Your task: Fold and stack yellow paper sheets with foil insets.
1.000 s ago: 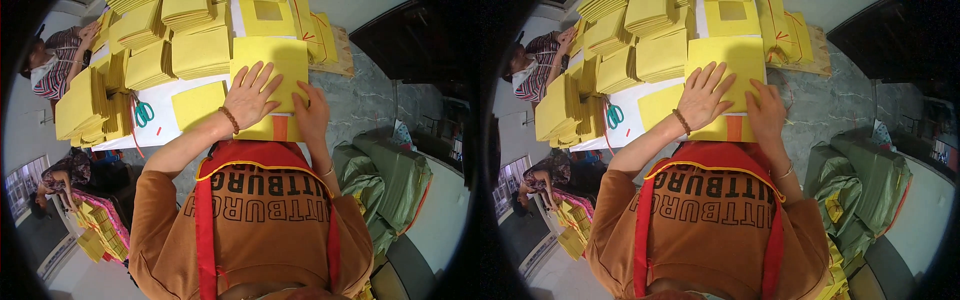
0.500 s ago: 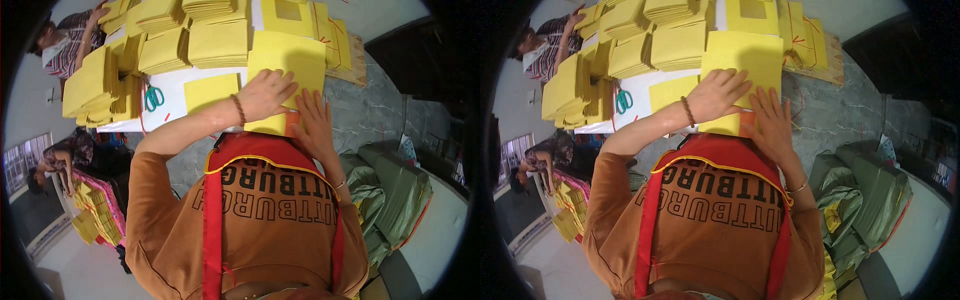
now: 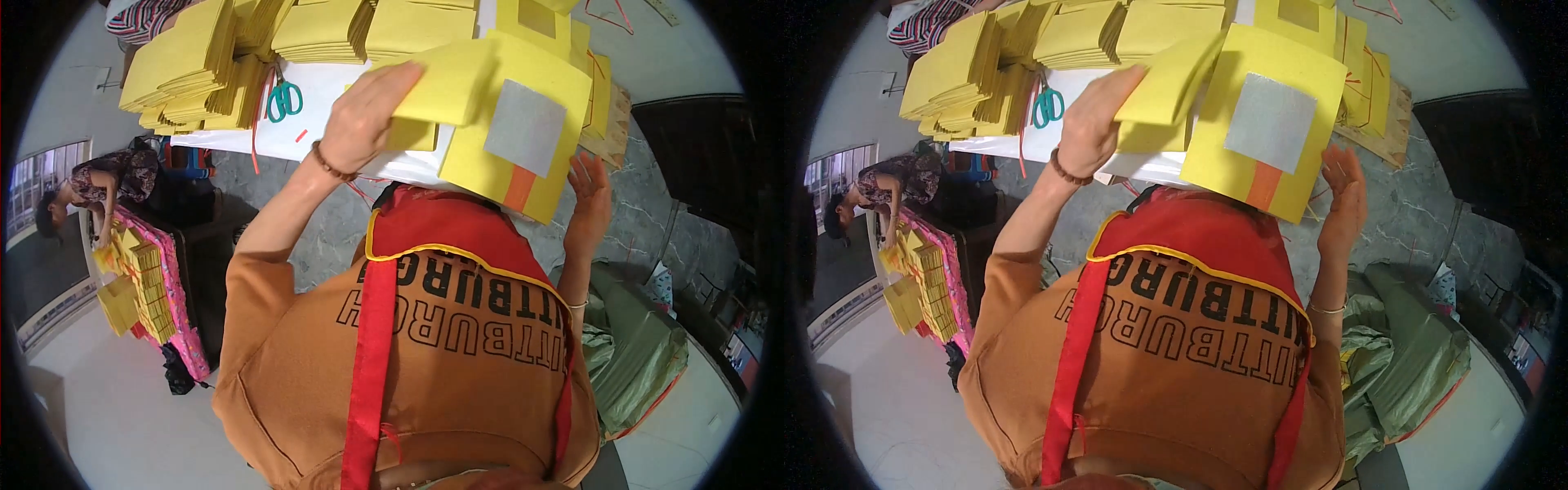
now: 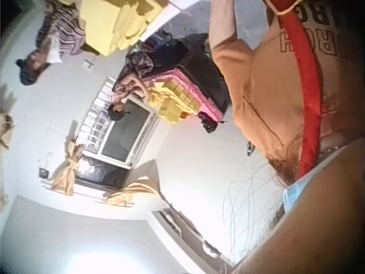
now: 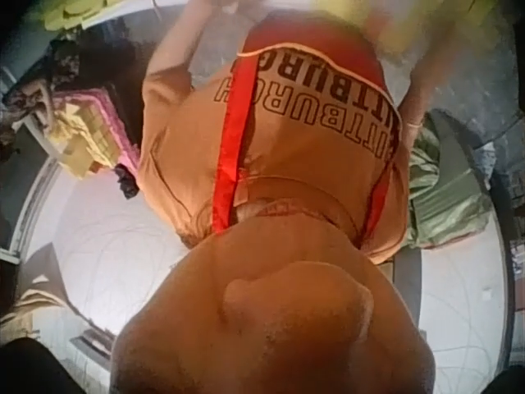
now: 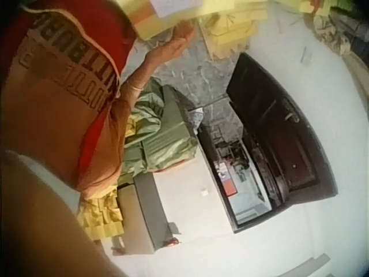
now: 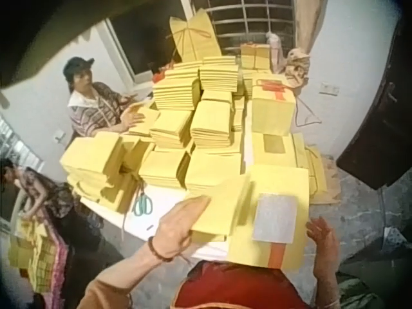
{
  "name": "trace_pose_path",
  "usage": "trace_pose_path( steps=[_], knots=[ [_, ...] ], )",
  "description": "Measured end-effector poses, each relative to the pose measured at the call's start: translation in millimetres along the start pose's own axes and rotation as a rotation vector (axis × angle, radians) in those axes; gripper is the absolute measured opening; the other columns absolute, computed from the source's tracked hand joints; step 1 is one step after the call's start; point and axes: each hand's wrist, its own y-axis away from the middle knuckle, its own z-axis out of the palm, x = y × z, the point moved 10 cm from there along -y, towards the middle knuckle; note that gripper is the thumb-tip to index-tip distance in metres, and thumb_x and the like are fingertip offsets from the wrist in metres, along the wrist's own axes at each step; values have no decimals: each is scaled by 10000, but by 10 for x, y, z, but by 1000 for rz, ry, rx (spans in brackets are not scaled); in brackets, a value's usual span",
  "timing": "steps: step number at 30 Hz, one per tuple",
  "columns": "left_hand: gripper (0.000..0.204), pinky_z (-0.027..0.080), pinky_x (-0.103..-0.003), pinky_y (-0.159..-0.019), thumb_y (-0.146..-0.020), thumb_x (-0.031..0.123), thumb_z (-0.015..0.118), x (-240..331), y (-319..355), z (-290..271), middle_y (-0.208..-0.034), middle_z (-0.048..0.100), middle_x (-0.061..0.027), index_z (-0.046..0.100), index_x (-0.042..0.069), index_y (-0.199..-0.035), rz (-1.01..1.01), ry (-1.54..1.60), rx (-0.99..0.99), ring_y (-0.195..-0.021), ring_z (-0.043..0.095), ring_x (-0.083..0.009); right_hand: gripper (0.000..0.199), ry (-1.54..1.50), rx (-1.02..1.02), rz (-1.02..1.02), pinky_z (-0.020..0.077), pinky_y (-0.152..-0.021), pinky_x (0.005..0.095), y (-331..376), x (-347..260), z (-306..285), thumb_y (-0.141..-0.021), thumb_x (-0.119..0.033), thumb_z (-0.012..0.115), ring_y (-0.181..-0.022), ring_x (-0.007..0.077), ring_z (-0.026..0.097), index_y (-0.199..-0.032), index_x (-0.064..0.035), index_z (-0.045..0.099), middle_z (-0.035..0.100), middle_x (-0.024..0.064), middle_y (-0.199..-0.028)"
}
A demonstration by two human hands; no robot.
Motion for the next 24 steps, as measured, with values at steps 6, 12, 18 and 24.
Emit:
trace_pose_path(
  steps=[6,12,18,24],
  knots=[
    [479,450,-364,-883,-716,24,548,-432,813,597,-1183,555,-155,529,21,-1195,-11,-327,-202,-1083,535,-287,454,8,54,9,380,-969,381,-55,19,13,-996,-292,291,-1134,250,509,-1278,37,426,519,169,-1231],
    [533,401,-385,-942,-746,132,559,-730,1179,1050,-1279,478,-160,469,28,-1260,-32,-272,-365,-1167,458,-300,399,147,-17,-8,380,-973,389,-30,12,64,-987,-254,343,-1131,223,509,-1235,25,484,548,143,-1196],
    [647,245,-426,-1057,-826,377,549,-810,1351,1264,-1404,325,-169,366,25,-1337,-140,-266,-483,-1295,295,-306,294,182,-15,-20,392,-960,351,-12,0,102,-962,-140,413,-1120,195,511,-1170,15,551,567,114,-1179],
    [670,206,-445,-1072,-876,449,478,-826,1326,1313,-1432,274,-168,314,19,-1363,-117,-361,-509,-1316,255,-308,259,202,-38,-146,378,-951,342,26,-114,138,-867,-83,545,-1134,216,505,-1113,-17,595,583,83,-1172]
  ],
)
